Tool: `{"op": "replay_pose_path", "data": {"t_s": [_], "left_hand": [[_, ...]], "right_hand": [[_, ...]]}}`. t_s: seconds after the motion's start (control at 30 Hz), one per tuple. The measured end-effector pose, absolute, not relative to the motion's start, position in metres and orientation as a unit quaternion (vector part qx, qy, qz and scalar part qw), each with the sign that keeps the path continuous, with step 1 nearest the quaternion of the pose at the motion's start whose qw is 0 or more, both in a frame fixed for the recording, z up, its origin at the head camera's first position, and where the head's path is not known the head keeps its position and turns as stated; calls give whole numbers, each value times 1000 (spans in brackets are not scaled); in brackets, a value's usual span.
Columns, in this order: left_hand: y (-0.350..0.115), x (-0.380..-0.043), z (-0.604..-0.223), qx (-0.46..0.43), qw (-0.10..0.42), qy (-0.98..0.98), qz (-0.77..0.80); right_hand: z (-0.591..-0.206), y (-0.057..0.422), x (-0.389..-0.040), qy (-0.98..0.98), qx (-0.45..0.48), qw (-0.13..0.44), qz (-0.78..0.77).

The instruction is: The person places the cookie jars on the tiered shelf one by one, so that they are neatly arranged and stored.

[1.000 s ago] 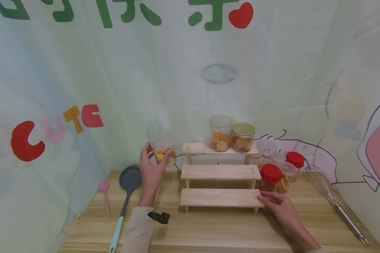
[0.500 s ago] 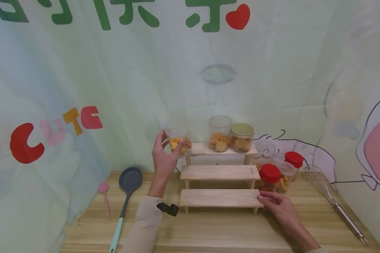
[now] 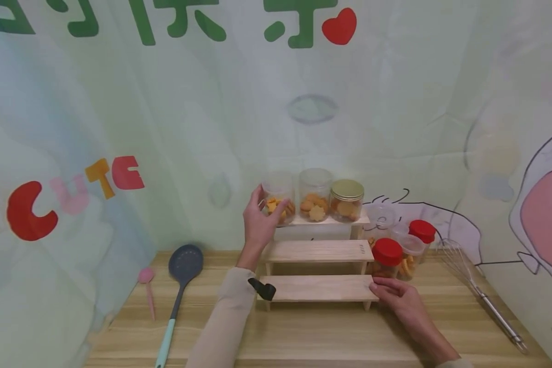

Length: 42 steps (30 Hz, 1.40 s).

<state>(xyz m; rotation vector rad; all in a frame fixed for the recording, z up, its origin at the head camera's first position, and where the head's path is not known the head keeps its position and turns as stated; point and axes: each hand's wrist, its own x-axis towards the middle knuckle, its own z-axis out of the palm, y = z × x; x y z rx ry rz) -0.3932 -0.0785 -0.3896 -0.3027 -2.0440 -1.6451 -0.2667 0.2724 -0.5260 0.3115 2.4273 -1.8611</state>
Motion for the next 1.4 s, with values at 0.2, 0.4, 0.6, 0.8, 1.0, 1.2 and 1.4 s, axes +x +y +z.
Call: {"op": "replay_pose_path", "data": {"t_s": [0.2,0.4,0.6,0.8,1.0,1.2,1.4], "left_hand": [[-83,-400,-407,-134,224,-798,-543],[-85,-398,-426,-138,238,-844,-461],[-84,-398,-425,-135,227,-853,-450],[-86,-392,-426,-135,245,-842,-460],[-92,-373,-437,-127,305,-802,-498],[-100,-351,-454,-117,356,-747,-549],[-109,-333,-473,-76,314,-764,-558]], "right_hand": [[-529,272,-269,788,95,23,-607],[-530,275,-270,791,91,24,-604],[-530,276,-269,787,97,20,-609],[-530,274,-270,789,92,21,-608],[-528,271,-268,793,91,14,-602],[-524,267,-265,807,91,-11,-584],[-515,258,-256,838,47,-106,-533]]}}
